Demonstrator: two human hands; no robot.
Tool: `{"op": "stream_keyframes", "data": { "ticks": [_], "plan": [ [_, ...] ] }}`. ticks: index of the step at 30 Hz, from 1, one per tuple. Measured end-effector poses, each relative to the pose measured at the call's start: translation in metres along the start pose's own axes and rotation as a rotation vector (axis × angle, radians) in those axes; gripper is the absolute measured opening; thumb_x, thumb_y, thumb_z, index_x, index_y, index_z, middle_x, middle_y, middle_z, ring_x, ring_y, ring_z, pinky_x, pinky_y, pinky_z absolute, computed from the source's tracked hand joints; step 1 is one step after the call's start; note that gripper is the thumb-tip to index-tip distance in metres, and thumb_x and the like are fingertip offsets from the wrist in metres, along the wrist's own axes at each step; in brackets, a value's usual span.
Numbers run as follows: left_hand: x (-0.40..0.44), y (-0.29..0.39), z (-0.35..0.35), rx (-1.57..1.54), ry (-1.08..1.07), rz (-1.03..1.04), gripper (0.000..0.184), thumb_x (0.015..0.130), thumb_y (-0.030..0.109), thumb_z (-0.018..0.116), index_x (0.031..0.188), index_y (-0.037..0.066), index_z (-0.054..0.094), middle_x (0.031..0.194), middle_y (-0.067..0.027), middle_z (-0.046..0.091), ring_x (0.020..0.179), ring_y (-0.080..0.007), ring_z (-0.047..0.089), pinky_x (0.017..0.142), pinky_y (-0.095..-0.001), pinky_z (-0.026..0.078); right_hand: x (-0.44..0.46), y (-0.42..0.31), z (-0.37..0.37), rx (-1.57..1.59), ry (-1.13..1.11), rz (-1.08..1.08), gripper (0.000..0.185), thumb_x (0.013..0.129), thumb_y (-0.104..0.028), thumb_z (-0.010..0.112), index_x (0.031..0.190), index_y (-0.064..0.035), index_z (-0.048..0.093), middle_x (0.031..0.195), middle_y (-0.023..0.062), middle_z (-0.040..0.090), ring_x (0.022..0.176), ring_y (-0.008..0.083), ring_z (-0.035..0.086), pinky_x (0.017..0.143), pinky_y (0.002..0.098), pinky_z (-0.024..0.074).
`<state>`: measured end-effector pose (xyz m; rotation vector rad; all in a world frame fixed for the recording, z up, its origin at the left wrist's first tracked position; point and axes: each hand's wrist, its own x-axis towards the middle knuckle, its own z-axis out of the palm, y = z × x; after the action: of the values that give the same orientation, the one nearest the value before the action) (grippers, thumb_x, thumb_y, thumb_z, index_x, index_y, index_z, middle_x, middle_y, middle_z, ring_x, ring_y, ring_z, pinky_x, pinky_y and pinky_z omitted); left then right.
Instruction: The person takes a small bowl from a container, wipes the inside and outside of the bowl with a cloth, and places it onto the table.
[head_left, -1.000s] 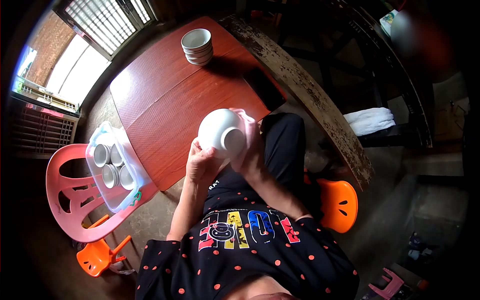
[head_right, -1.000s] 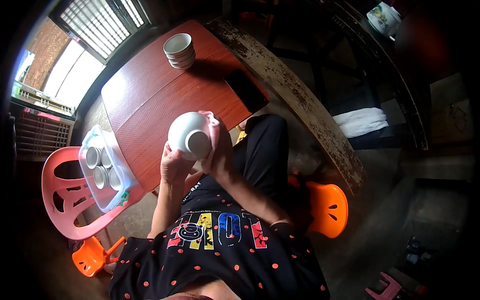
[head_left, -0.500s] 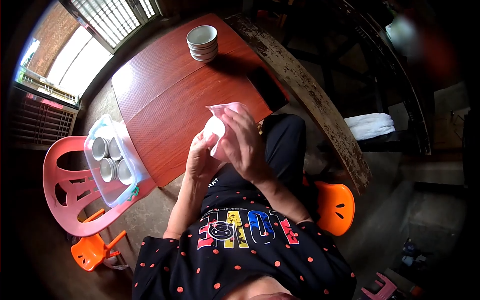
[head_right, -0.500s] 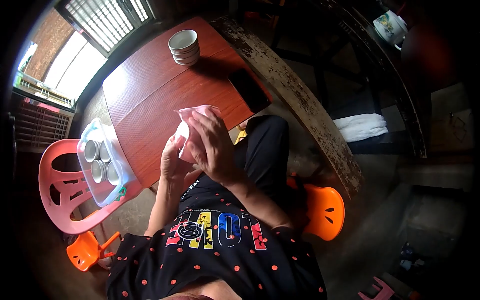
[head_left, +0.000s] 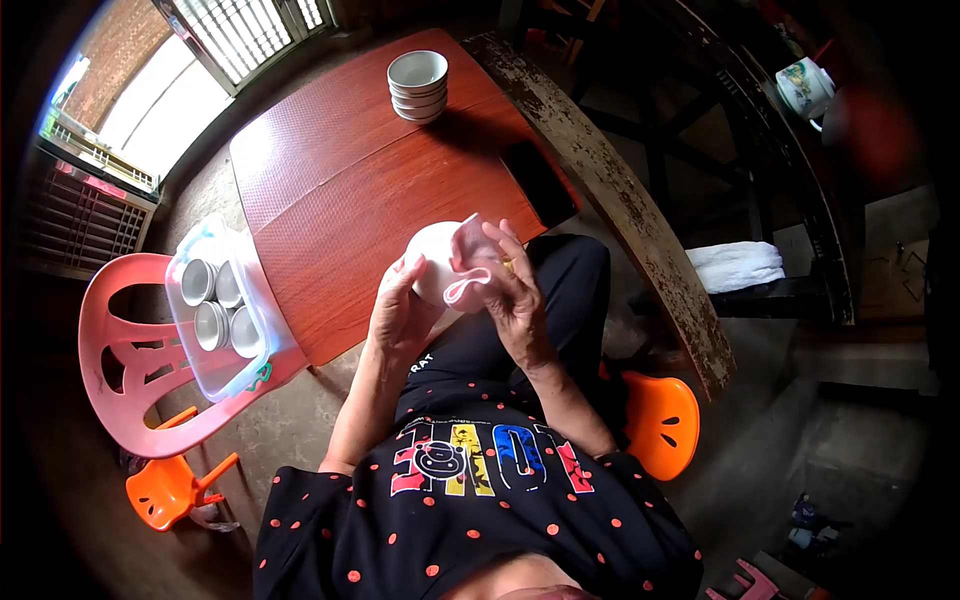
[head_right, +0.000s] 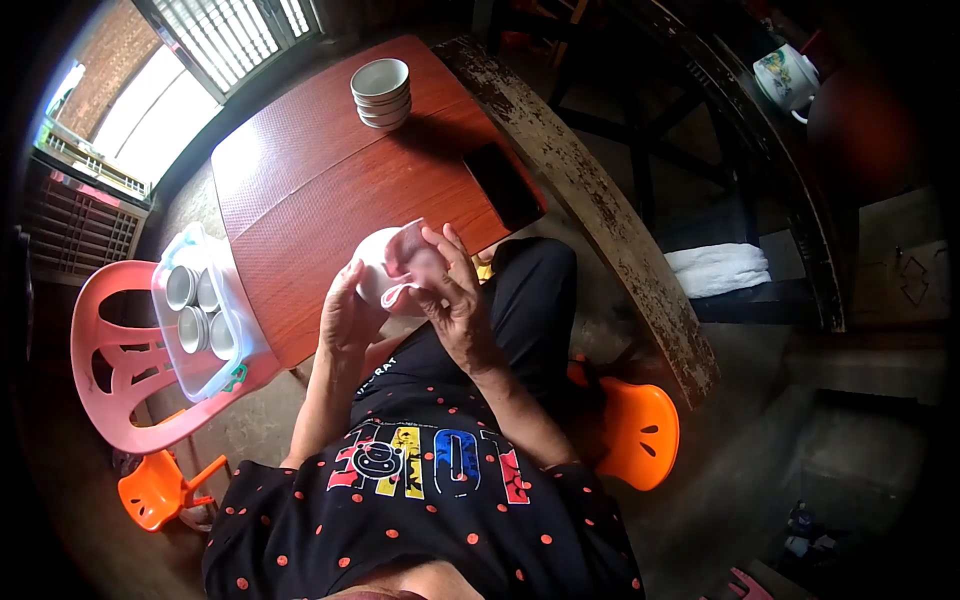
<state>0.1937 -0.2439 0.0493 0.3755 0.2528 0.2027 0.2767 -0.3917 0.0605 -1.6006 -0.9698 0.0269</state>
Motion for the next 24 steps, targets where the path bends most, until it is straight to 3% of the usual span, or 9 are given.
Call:
{"op": "stream_keyframes", "data": {
  "ticks": [6, 8, 9, 13, 15, 17, 19, 22, 24],
  "plan": [
    [-0.006, -0.013, 0.017, 0.193, -0.046, -0.009, 0.044, 0.09, 0.023, 0.057, 0.126, 0.0, 0.047, 0.12, -0.011, 0.057, 0.11, -0.0225, 0.056, 0.097, -0.0391, 0.044, 0.026, 0.006, 0.005, -0.14, -0.017, -0.139, 0.03, 0.098, -0.021, 0.042, 0.109, 0.0001, 0.059, 0.121, 0.0201, 0.054, 0.115, 0.0354, 0.051, 0.096, 0.0407, 0.0415],
    [-0.009, -0.02, 0.008, 0.163, -0.129, 0.007, 0.043, 0.088, 0.017, 0.061, 0.124, -0.002, 0.048, 0.118, -0.0121, 0.058, 0.108, -0.0221, 0.057, 0.096, -0.0386, 0.044, 0.042, 0.008, 0.004, 0.078, -0.049, -0.013, 0.032, 0.097, -0.018, 0.037, 0.105, 0.0039, 0.058, 0.1, 0.019, 0.062, 0.093, 0.03, 0.061, 0.086, 0.0362, 0.0468],
    [-0.01, -0.023, 0.009, 0.214, -0.104, 0.01, 0.042, 0.087, 0.016, 0.062, 0.122, -0.003, 0.049, 0.117, -0.0126, 0.058, 0.107, -0.0221, 0.057, 0.096, -0.0383, 0.044, 0.051, -0.004, -0.004, 0.311, -0.155, 0.366, 0.035, 0.098, -0.021, 0.035, 0.103, 0.0044, 0.059, 0.095, 0.017, 0.063, 0.089, 0.0247, 0.062, 0.083, 0.0337, 0.0477],
    [-0.009, -0.021, 0.007, 0.345, -0.082, 0.047, 0.046, 0.084, 0.016, 0.067, 0.121, -0.004, 0.05, 0.114, -0.013, 0.059, 0.107, -0.0229, 0.058, 0.096, -0.0384, 0.045, 0.046, 0.017, -0.002, 0.543, -0.165, 0.528, 0.038, 0.099, -0.025, 0.035, 0.107, 0.0039, 0.058, 0.102, 0.0171, 0.062, 0.092, 0.0242, 0.061, 0.085, 0.033, 0.0479],
    [-0.008, -0.015, 0.011, 0.204, -0.039, 0.03, 0.047, 0.083, 0.019, 0.068, 0.122, -0.001, 0.05, 0.113, -0.0121, 0.06, 0.106, -0.0229, 0.059, 0.096, -0.0392, 0.046, 0.035, -0.003, 0.016, 0.126, 0.095, 0.153, 0.031, 0.097, -0.022, 0.042, 0.109, 0.0026, 0.058, 0.112, 0.0179, 0.059, 0.106, 0.0287, 0.056, 0.094, 0.0363, 0.0436],
    [-0.008, -0.014, 0.0, 0.158, -0.098, 0.026, 0.045, 0.084, 0.02, 0.067, 0.121, 0.001, 0.051, 0.112, -0.0102, 0.061, 0.106, -0.0222, 0.059, 0.094, -0.0393, 0.047, 0.021, -0.013, 0.022, -0.408, 0.0, -0.186, 0.023, 0.091, -0.015, 0.052, 0.108, -0.002, 0.06, 0.12, 0.015, 0.056, 0.121, 0.0329, 0.045, 0.104, 0.044, 0.0331],
    [-0.012, -0.01, -0.01, 0.148, -0.125, -0.078, 0.042, 0.085, 0.019, 0.066, 0.12, 0.001, 0.051, 0.111, -0.0094, 0.061, 0.106, -0.0217, 0.059, 0.093, -0.0385, 0.048, 0.022, -0.008, 0.018, -0.405, -0.116, -0.287, 0.02, 0.088, -0.011, 0.05, 0.102, -0.0026, 0.061, 0.117, 0.0156, 0.059, 0.113, 0.0351, 0.052, 0.101, 0.0457, 0.0359],
    [-0.014, -0.015, -0.016, 0.351, -0.179, -0.12, 0.039, 0.085, 0.012, 0.065, 0.118, -0.003, 0.053, 0.112, -0.0118, 0.061, 0.105, -0.0221, 0.059, 0.094, -0.0371, 0.047, 0.045, 0.024, 0.005, 0.036, -0.237, -0.288, 0.023, 0.084, -0.018, 0.051, 0.093, -0.0003, 0.062, 0.102, 0.0168, 0.064, 0.095, 0.0343, 0.062, 0.092, 0.0416, 0.0458],
    [-0.019, -0.009, -0.003, 0.425, -0.24, -0.159, 0.038, 0.083, 0.01, 0.067, 0.115, -0.007, 0.055, 0.111, -0.0134, 0.061, 0.104, -0.0221, 0.059, 0.096, -0.0372, 0.044, 0.05, 0.019, -0.007, 0.52, -0.4, 0.129, 0.019, 0.083, -0.016, 0.054, 0.092, 0.0004, 0.06, 0.097, 0.0163, 0.065, 0.092, 0.0282, 0.063, 0.087, 0.0387, 0.0481]
  ]
}}
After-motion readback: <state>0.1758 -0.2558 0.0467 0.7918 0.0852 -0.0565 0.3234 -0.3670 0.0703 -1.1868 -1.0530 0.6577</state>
